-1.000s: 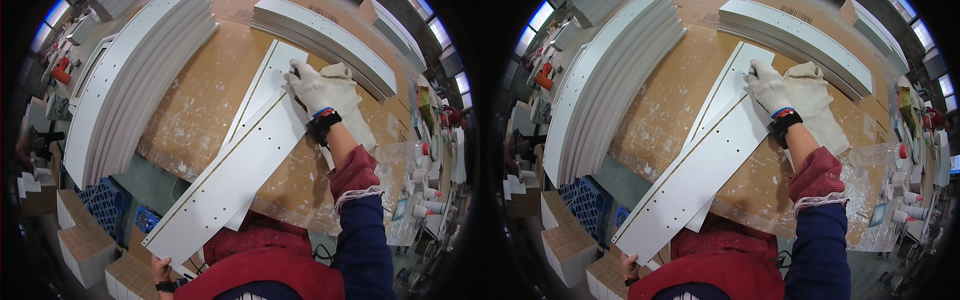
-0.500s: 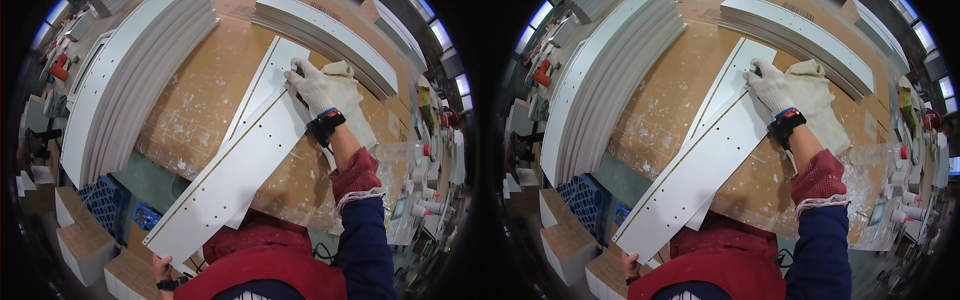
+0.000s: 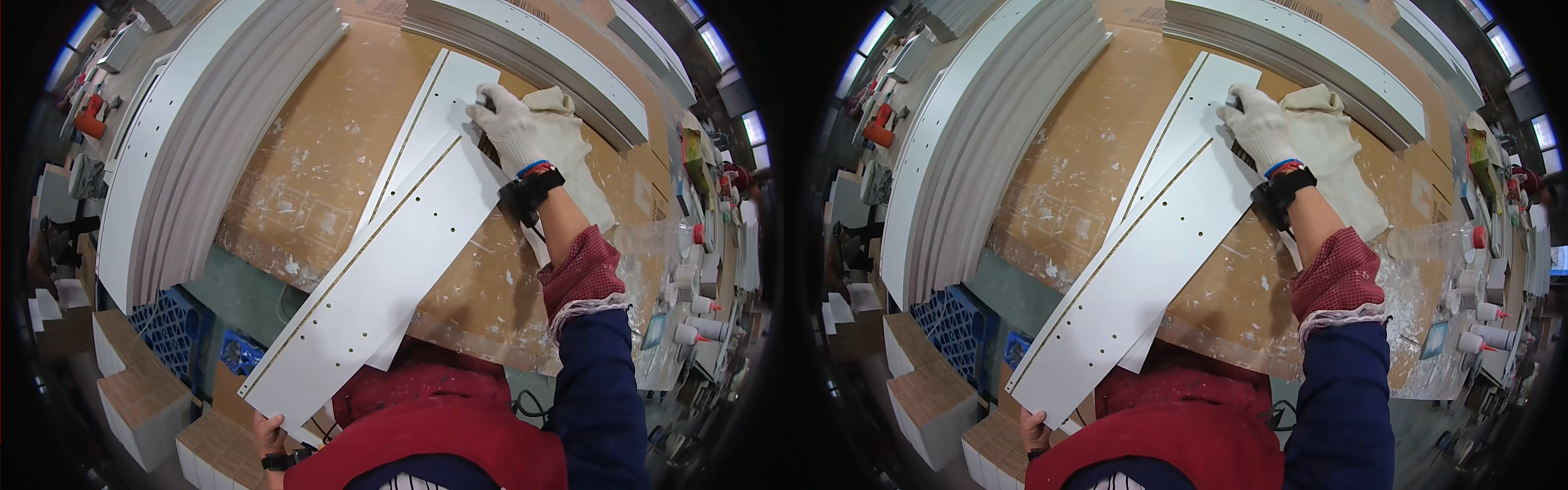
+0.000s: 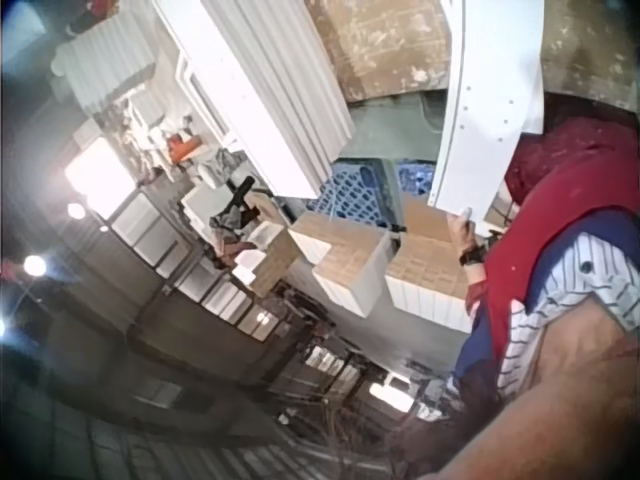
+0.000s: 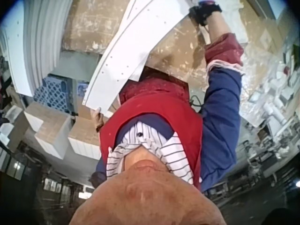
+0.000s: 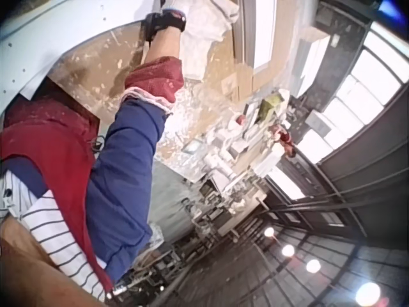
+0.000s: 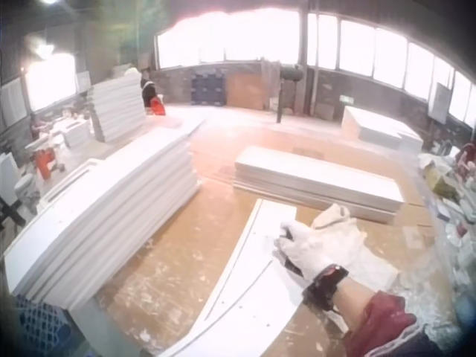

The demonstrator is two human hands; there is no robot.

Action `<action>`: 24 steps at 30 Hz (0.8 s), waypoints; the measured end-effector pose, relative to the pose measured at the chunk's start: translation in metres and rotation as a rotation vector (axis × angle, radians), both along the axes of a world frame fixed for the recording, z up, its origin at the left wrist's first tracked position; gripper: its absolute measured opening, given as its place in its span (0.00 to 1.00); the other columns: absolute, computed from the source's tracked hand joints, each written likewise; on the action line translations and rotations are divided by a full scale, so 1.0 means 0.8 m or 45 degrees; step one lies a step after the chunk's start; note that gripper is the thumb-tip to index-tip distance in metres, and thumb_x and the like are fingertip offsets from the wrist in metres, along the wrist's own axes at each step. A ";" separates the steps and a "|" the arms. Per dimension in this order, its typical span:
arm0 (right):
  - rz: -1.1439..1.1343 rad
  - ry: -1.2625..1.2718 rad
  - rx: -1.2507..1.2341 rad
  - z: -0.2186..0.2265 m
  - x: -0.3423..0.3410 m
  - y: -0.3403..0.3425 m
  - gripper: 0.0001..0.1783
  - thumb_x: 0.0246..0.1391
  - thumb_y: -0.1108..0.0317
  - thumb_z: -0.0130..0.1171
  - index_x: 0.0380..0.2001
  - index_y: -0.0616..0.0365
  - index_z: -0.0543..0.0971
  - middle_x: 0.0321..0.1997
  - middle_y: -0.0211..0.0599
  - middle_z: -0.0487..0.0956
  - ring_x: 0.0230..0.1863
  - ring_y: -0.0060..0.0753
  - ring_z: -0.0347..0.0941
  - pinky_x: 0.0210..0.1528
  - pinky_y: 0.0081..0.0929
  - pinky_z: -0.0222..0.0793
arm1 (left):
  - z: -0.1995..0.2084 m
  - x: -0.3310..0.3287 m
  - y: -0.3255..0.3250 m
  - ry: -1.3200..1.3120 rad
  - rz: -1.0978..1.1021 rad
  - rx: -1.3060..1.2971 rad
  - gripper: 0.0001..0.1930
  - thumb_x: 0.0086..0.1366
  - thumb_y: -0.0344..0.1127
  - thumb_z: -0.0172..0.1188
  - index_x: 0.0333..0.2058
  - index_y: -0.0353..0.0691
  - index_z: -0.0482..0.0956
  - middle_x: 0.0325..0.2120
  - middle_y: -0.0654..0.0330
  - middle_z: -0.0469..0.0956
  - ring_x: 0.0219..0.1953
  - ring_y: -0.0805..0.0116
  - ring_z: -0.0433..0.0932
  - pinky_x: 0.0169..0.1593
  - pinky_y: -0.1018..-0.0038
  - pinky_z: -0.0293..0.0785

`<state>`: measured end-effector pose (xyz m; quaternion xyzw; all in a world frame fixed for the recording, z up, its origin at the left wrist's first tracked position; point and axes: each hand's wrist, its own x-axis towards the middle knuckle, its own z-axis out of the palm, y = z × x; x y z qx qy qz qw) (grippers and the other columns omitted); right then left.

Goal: The person wipes the surface of white rectangular panels with a cloth. They handle the panels one at a time, wiping them thoroughly and then stacking them on a pile. The person also uses a small tool to scrape or clean the edges of the panels.

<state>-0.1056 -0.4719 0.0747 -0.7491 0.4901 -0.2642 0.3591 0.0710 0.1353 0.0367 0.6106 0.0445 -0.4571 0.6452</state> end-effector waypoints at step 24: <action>0.187 -0.160 0.223 0.005 -0.044 -0.010 0.24 0.50 0.61 0.61 0.46 0.64 0.73 0.36 0.33 0.76 0.38 0.22 0.71 0.42 0.20 0.67 | -0.032 0.011 0.024 0.074 -0.071 0.022 0.37 0.44 0.34 0.66 0.54 0.27 0.62 0.46 0.51 0.72 0.47 0.58 0.73 0.52 0.66 0.69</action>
